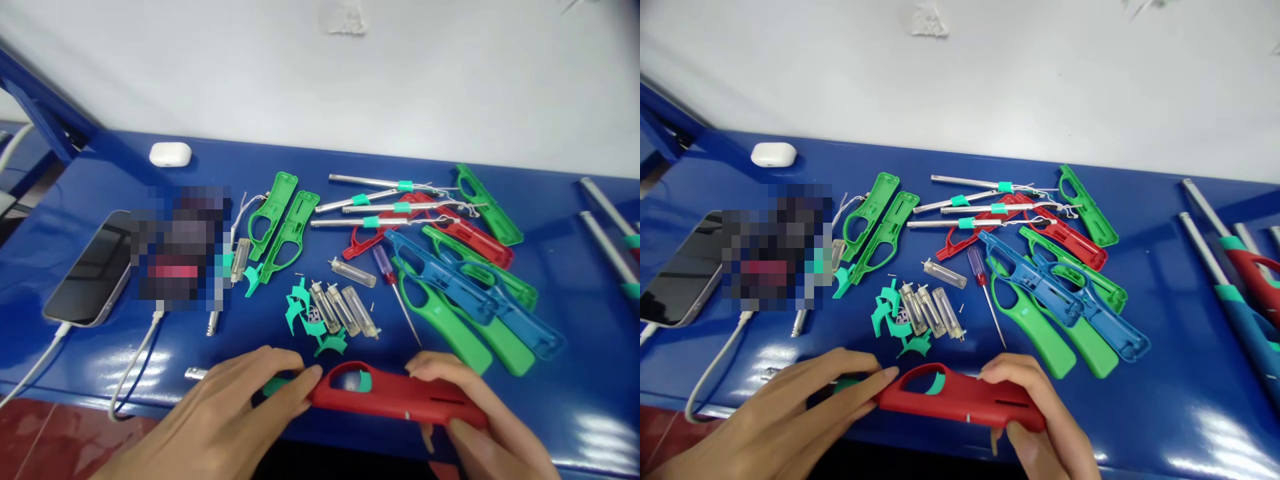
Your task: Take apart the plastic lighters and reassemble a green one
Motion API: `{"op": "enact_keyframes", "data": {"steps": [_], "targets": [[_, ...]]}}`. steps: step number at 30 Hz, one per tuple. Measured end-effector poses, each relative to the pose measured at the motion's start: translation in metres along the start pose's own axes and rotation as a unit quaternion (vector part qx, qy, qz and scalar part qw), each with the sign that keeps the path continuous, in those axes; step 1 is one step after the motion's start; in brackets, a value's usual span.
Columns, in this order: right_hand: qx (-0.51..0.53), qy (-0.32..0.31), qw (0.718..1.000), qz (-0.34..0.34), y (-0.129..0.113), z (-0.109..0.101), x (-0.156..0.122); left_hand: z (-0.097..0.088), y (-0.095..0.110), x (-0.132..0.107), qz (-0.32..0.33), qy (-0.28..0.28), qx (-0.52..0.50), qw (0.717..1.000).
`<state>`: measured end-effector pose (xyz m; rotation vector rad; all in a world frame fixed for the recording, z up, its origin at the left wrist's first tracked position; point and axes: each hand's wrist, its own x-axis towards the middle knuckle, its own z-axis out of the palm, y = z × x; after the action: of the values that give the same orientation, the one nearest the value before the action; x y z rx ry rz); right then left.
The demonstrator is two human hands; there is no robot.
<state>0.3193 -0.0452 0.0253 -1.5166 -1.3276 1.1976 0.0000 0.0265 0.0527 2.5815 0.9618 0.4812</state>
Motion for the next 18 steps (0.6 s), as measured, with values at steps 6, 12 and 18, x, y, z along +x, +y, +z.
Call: {"op": "enact_keyframes", "data": {"steps": [6,12,18], "targets": [[0.064,0.007,0.998,0.008,0.017,0.006,-0.002,0.012,0.001,-0.015,0.012,-0.064,0.088,0.994],[0.064,0.059,0.996,0.014,0.014,0.019,-0.004,0.015,0.009,-0.013,0.025,-0.091,0.146,0.985],[0.090,0.051,0.995,-0.007,0.006,0.014,0.000,0.016,0.012,-0.013,0.028,-0.126,0.163,0.978]]}}
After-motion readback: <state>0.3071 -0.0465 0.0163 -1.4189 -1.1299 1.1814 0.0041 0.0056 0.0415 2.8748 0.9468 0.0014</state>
